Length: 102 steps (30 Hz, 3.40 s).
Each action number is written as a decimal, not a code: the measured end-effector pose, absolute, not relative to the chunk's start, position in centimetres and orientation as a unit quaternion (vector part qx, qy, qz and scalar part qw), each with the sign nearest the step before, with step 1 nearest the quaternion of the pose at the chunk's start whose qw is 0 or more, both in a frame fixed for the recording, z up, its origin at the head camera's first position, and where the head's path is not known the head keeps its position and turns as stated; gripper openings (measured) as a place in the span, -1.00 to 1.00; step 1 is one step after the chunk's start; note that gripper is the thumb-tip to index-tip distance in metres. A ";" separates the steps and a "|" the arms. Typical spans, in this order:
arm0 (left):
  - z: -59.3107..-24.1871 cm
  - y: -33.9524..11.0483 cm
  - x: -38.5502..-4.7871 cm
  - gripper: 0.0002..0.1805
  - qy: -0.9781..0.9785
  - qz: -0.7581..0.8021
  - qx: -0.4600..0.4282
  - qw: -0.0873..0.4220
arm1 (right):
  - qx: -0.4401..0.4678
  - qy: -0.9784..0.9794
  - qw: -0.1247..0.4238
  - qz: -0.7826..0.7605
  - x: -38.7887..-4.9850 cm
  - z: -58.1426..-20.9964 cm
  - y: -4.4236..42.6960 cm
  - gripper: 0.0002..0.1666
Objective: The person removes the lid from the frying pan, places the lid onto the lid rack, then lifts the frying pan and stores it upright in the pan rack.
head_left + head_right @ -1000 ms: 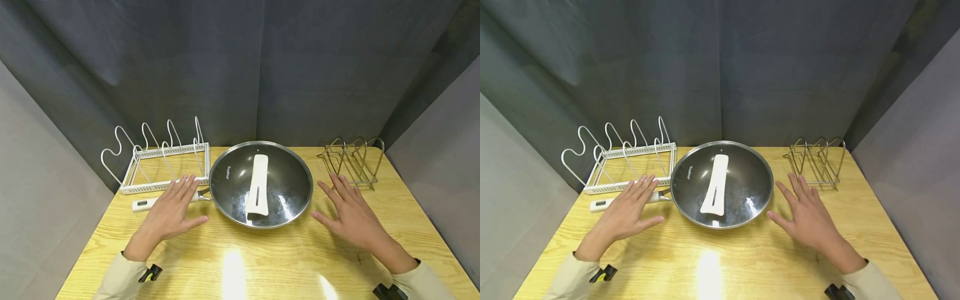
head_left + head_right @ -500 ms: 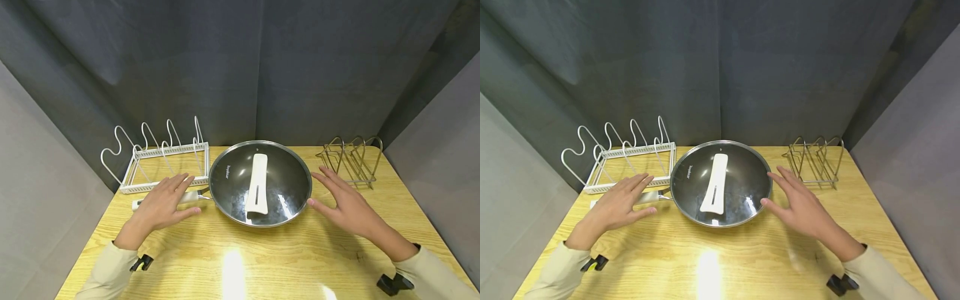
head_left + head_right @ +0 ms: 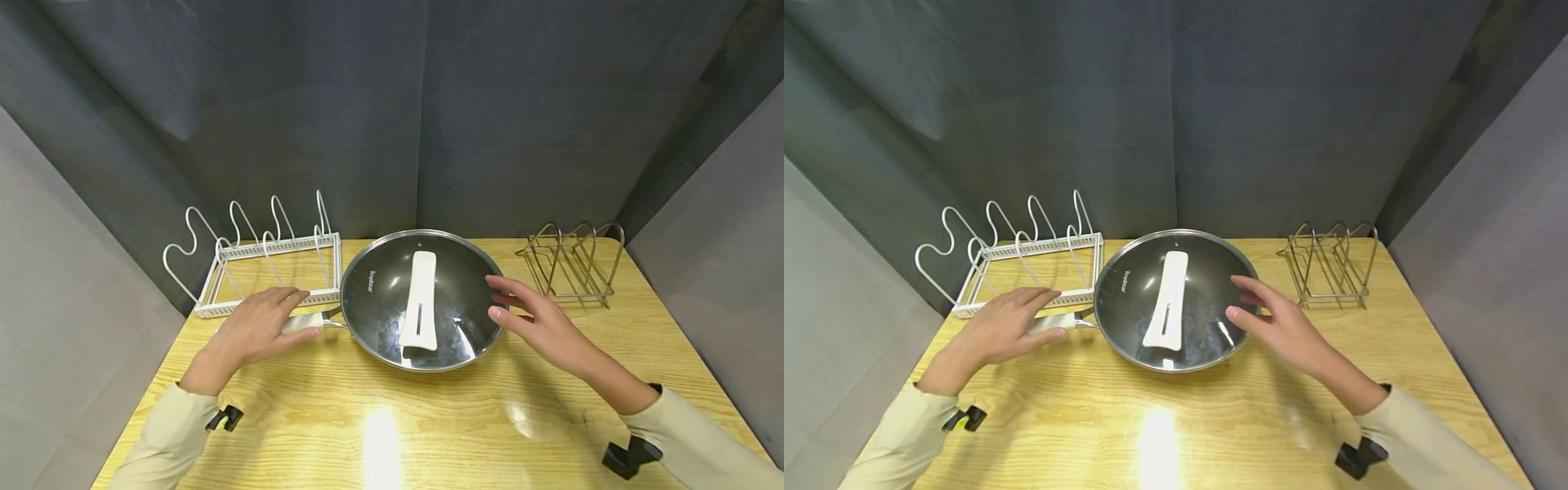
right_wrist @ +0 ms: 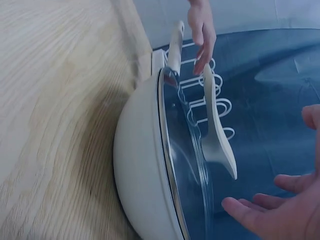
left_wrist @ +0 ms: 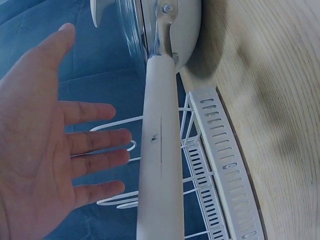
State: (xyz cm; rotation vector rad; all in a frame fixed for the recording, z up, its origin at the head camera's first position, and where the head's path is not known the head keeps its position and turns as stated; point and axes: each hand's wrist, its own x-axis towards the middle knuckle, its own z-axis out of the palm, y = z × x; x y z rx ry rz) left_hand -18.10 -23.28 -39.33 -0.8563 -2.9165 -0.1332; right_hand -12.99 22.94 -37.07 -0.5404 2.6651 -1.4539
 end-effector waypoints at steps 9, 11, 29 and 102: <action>-39.8 -23.9 -18.9 -0.16 -0.959 -0.083 -0.272 0.008 | -0.177 0.764 0.098 -0.612 -13.9 -36.8 21.0 -0.35; -39.9 -24.0 -19.1 -0.16 -0.959 -0.100 -0.266 -0.009 | -0.173 0.745 0.114 -0.634 -14.0 -36.7 20.6 -0.34; -41.4 -24.5 -20.3 -0.37 -0.954 -0.132 -0.264 -0.050 | -0.083 0.633 0.215 -0.739 -14.6 -37.5 17.8 -0.26; -42.0 -25.4 -21.5 -0.59 -0.916 -0.284 -0.239 -0.151 | -0.014 0.578 0.194 -0.793 -15.8 -42.8 10.5 -0.49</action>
